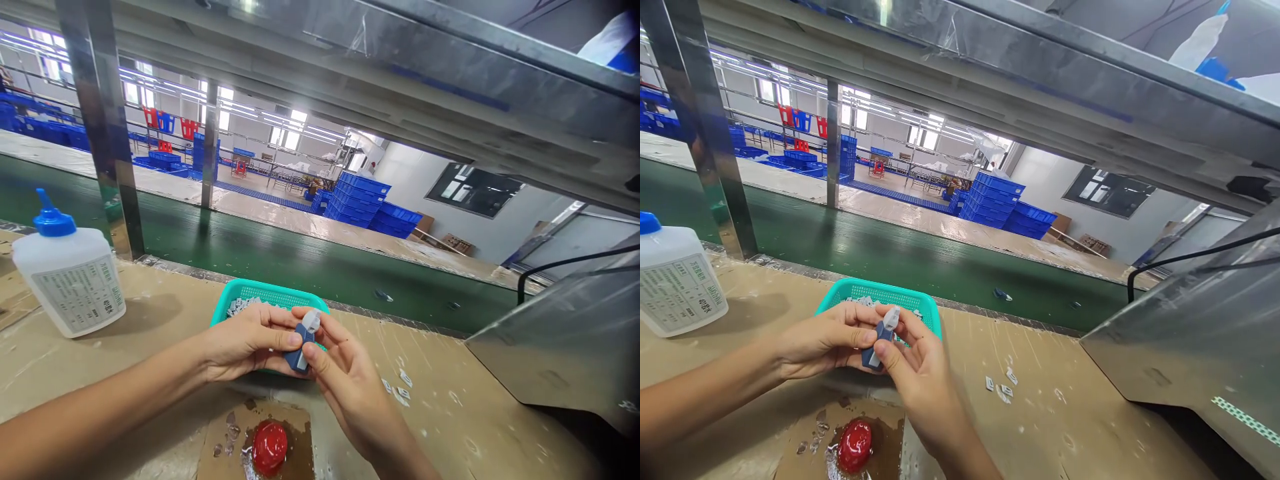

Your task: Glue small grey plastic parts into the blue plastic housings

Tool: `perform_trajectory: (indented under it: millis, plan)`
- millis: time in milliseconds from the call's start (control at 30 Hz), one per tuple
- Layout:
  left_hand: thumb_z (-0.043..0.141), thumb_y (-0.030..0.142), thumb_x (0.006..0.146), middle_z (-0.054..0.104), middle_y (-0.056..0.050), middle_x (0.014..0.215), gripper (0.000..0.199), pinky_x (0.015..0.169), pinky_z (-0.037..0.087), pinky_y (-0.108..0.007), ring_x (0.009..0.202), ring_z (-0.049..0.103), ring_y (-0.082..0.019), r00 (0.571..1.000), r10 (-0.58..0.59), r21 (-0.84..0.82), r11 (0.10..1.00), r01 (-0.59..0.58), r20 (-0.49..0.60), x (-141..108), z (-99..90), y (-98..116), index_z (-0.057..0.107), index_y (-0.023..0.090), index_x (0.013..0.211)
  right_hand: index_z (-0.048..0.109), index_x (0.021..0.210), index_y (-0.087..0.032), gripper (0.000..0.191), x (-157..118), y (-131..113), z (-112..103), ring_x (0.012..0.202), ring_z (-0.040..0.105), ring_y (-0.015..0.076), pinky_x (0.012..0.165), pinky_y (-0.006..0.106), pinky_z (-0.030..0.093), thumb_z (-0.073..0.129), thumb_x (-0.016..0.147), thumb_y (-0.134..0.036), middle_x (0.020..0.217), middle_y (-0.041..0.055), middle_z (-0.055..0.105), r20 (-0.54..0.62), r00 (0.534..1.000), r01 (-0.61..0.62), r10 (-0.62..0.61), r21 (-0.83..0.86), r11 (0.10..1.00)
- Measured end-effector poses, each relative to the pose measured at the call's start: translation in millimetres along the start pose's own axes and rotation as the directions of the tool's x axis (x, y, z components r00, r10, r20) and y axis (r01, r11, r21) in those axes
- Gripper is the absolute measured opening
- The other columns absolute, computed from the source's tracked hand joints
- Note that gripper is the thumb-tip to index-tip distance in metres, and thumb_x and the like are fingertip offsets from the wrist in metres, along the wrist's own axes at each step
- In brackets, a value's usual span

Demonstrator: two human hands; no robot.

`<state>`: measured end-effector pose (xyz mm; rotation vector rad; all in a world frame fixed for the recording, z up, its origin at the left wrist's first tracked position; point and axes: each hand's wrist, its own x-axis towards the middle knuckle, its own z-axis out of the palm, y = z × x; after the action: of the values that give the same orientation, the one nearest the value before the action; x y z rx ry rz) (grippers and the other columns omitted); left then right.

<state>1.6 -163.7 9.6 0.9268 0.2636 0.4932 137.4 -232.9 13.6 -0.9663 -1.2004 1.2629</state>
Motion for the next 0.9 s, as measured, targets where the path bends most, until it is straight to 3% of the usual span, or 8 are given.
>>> perform_trajectory:
  millis: [133,233,333,467,633,700,767,900]
  plan:
    - [0.062,0.02,0.072,0.06,-0.008,0.081,0.022,0.075,0.047,-0.027,0.074,0.056,-0.012,0.998,0.059,-0.032,0.998,-0.059,0.003,0.6,4.2,0.4,0.065,0.01,0.09,0.051,0.115,-0.023,0.046,2.2,2.0,4.9,0.102,0.05,0.0204,0.089,0.032,0.043,0.062,0.075,-0.042,0.11,0.0059,0.055,-0.112,0.987,0.097,-0.113,-0.139,0.986]
    - [0.062,0.025,0.073,0.057,-0.008,0.083,0.023,0.075,0.045,-0.024,0.076,0.054,-0.011,0.995,0.078,-0.098,0.993,-0.072,0.054,1.2,5.2,-1.2,0.064,0.009,0.089,0.049,0.117,-0.025,0.049,5.5,4.4,3.6,0.089,0.055,0.0176,0.075,0.027,0.049,0.062,0.074,-0.044,0.103,0.004,0.056,-0.141,0.987,0.058,-0.079,-0.151,0.987]
    - [0.07,0.022,0.064,0.054,-0.006,0.081,0.028,0.071,0.043,-0.02,0.072,0.052,-0.009,0.988,0.066,-0.094,0.994,-0.053,0.139,3.2,1.3,-2.7,0.063,0.008,0.088,0.048,0.117,-0.027,0.047,8.9,7.0,-3.1,0.077,0.057,0.0153,0.062,0.024,0.05,0.055,0.077,-0.051,0.095,0.0034,0.057,-0.131,0.99,0.033,-0.044,-0.079,0.996]
    - [0.066,0.03,0.067,0.047,-0.003,0.071,0.028,0.057,0.04,-0.018,0.06,0.047,-0.006,0.997,0.076,-0.048,0.996,-0.075,0.006,9.4,-16.6,2.1,0.059,0.007,0.082,0.042,0.122,-0.026,0.049,12.7,3.4,-13.9,0.078,0.059,0.0173,0.068,0.031,0.051,0.049,0.081,-0.052,0.101,0.0067,0.056,-0.103,0.994,0.031,-0.034,-0.029,0.999]
    - [0.058,0.031,0.071,0.03,0.003,0.061,0.026,0.043,0.021,-0.015,0.047,0.026,-0.002,0.953,0.241,0.124,0.967,-0.221,-0.182,10.4,-49.6,21.5,0.054,0.008,0.081,0.048,0.116,-0.019,0.047,19.6,3.7,-34.9,0.078,0.06,0.0205,0.071,0.035,0.049,0.055,0.078,-0.047,0.09,0.0084,0.061,-0.112,0.994,-0.036,0.008,-0.253,0.967]
    - [0.056,0.033,0.072,0.027,0.004,0.062,0.026,0.043,0.019,-0.015,0.046,0.022,-0.002,0.926,0.306,0.185,0.946,-0.268,-0.221,9.0,-60.7,30.3,0.053,0.009,0.081,0.055,0.108,-0.019,0.04,23.5,10.0,-44.3,0.08,0.059,0.0223,0.075,0.038,0.047,0.054,0.078,-0.045,0.088,0.0086,0.062,-0.077,0.997,-0.018,-0.019,-0.444,0.896]
    - [0.055,0.035,0.072,0.028,0.004,0.062,0.028,0.043,0.02,-0.016,0.047,0.022,-0.002,0.906,0.348,0.264,0.922,-0.284,-0.241,12.3,-72.9,38.8,0.053,0.01,0.082,0.057,0.111,-0.021,0.037,27.6,17.4,-50.3,0.088,0.056,0.0253,0.081,0.042,0.044,0.052,0.078,-0.039,0.092,0.0086,0.061,-0.033,0.998,0.023,-0.059,-0.656,0.754]
    - [0.061,0.032,0.069,0.042,0.001,0.064,0.026,0.047,0.025,-0.018,0.051,0.034,-0.004,0.876,0.401,0.531,0.82,-0.214,-0.267,43.0,-111.3,55.6,0.055,0.008,0.079,0.029,0.133,-0.03,0.061,36.8,29.3,-50.5,0.117,0.038,0.0288,0.097,0.049,0.029,0.051,0.076,-0.024,0.125,0.0033,0.047,0.138,0.99,0.134,-0.03,-0.858,0.496]
